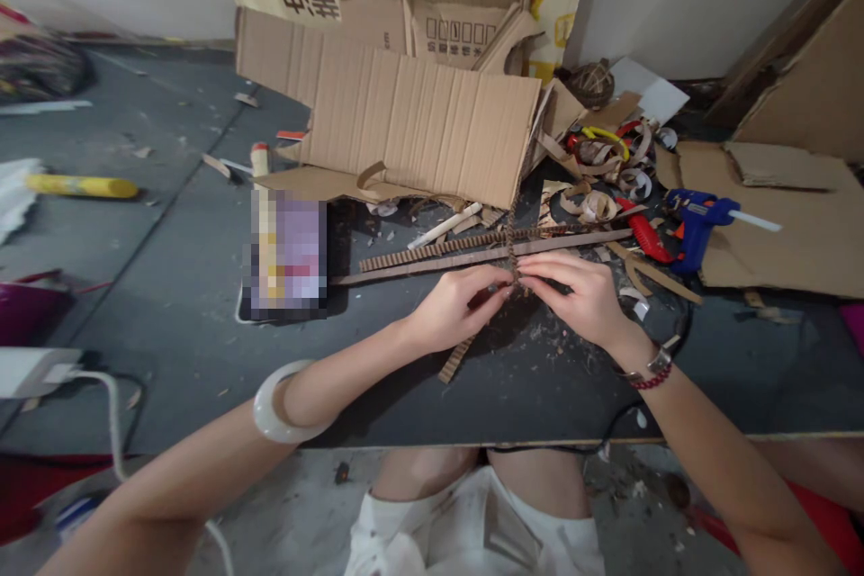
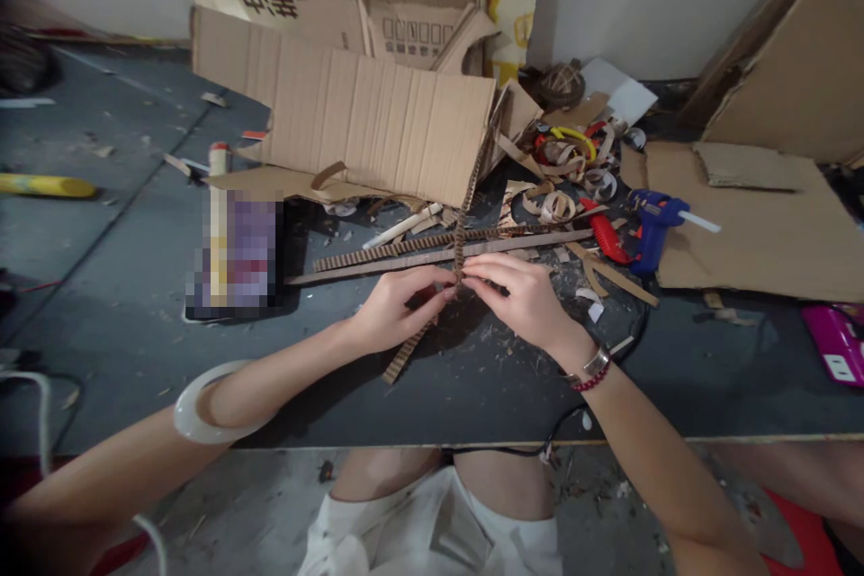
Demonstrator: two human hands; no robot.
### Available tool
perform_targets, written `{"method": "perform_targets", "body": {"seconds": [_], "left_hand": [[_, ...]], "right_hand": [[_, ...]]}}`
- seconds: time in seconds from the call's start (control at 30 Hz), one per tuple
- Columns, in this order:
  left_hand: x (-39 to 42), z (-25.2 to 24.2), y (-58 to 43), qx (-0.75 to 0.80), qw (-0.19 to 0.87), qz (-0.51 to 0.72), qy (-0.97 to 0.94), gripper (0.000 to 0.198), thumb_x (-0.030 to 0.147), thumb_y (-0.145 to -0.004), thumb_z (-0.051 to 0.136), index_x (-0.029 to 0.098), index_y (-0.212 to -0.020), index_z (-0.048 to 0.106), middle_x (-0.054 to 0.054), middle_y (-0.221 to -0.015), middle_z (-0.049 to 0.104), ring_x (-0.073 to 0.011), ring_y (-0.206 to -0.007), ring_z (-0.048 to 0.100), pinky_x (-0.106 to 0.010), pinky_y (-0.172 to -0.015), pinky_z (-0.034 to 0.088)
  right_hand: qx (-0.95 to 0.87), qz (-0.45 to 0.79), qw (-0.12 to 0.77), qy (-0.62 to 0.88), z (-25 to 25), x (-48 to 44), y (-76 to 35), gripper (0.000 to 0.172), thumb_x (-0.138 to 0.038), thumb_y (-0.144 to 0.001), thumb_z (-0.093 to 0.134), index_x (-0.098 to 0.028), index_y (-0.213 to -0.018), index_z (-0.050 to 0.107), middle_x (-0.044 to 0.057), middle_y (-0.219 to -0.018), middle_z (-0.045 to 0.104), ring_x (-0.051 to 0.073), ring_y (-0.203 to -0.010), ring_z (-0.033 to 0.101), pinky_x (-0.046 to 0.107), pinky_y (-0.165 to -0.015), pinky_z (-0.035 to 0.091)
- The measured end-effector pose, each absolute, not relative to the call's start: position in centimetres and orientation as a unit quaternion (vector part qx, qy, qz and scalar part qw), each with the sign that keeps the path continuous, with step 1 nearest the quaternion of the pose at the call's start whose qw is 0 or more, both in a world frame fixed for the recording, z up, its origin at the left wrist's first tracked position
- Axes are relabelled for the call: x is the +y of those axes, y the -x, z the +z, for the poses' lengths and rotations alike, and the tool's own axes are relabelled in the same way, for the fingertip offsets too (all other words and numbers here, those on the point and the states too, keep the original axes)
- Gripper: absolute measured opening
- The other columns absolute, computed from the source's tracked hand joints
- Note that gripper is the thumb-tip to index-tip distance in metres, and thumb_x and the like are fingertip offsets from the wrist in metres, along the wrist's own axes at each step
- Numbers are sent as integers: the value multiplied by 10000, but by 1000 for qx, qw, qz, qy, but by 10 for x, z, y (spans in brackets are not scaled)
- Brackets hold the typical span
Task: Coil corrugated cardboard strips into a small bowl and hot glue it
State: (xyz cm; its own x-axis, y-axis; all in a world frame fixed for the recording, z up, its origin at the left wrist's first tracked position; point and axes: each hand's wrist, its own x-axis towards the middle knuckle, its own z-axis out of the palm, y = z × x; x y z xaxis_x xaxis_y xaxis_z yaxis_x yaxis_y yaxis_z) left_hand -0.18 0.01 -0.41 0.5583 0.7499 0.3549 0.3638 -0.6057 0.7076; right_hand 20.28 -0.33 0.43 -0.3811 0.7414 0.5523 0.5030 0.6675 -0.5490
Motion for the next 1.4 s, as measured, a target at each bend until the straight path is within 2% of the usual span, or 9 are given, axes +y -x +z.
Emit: {"method": "perform_targets", "body": {"seconds": [0.37,0.57,0.87,1.13,1.4], "left_hand": [[-1,-4,1,329,293,333,-834,118,176,-910,506,132,-963,602,-16,-799,650,-58,-565,547,-152,-548,436],[-1,-2,0,349,315,336,-816,127,199,-911,496,129,-944,597,-1,-726,621,-51,-494,505,-152,-498,414],[-2,-3,0,345,349,333,-805,153,214,-920,480,121,-975,588,-2,-710,607,-58,-483,543,-157,-492,427],[-1,-4,2,323,313,330,-830,142,181,-916,500,122,-990,606,-16,-773,641,-52,-521,559,-160,-553,462],[-1,-4,1,326,333,326,-823,171,191,-917,492,116,-1021,606,-28,-789,656,-53,-494,578,-163,-527,476]], "right_hand": [[-835,80,402,368,-1,-7,-200,189,-148,-886,531,-201,-988,681,60,-1003,724,169,-935,684,322,-872,577],[-828,107,410,367,2,-6,-201,174,-142,-868,549,-197,-1008,637,72,-1004,701,170,-947,663,327,-862,560],[-825,125,419,358,5,-3,-201,75,-182,-864,600,-215,-930,608,57,-898,665,178,-900,623,342,-823,530],[-828,157,392,368,4,-4,-198,49,-184,-917,507,-217,-895,535,46,-864,595,175,-860,555,340,-779,483],[-823,182,375,386,0,-6,-197,67,-158,-933,416,-221,-914,431,56,-912,523,183,-908,500,359,-838,445]]}}
